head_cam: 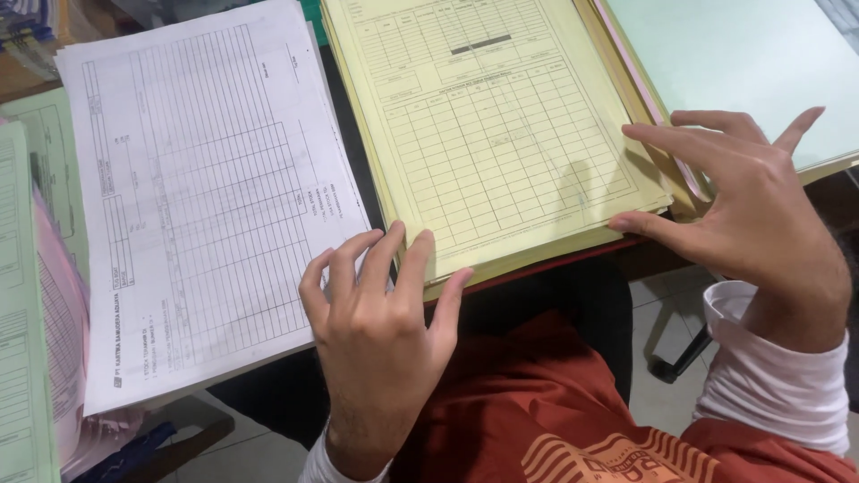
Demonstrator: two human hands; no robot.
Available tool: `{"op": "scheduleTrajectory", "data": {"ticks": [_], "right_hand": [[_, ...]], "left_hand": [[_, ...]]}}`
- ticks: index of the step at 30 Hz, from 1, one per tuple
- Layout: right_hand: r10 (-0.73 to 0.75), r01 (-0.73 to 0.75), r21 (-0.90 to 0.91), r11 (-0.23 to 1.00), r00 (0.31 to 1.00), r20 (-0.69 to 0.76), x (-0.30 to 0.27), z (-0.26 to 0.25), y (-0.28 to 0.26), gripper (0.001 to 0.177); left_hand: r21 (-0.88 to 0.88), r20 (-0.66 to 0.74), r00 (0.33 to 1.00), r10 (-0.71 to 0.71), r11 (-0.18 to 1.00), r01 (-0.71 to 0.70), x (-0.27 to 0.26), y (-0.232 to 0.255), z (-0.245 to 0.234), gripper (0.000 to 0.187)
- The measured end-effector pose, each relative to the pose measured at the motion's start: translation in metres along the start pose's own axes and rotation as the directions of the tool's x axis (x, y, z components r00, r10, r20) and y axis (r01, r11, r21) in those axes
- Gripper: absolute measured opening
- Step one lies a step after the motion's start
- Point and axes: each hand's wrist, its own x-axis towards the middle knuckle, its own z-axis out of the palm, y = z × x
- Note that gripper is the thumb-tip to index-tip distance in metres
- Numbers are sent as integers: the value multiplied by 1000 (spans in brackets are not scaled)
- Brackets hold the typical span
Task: Sorting and organizing stacks of colored and white paper documents on a desk.
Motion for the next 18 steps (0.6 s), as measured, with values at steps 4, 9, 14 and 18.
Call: {"op": "scheduleTrajectory", "data": {"ticks": [4, 9, 14, 18], "right_hand": [[13, -13, 32, 999, 1000, -9, -1, 2, -2, 80], [-59, 67, 44, 997, 984, -168, -3, -9, 1, 70], [-90, 52, -104, 993, 911, -401, -10, -2, 47, 44], [2, -18, -38, 999, 921, -389, -11, 9, 63, 33]], "left_hand": [[10, 4, 1000, -2, 1000, 2, -1, 0, 1, 41], [-24, 40, 996, 84, 996, -83, 1, 0, -3, 41], [-106, 88, 979, 183, 979, -174, -3, -4, -1, 34], [-111, 86, 980, 179, 979, -169, -3, -4, 1, 31]]}}
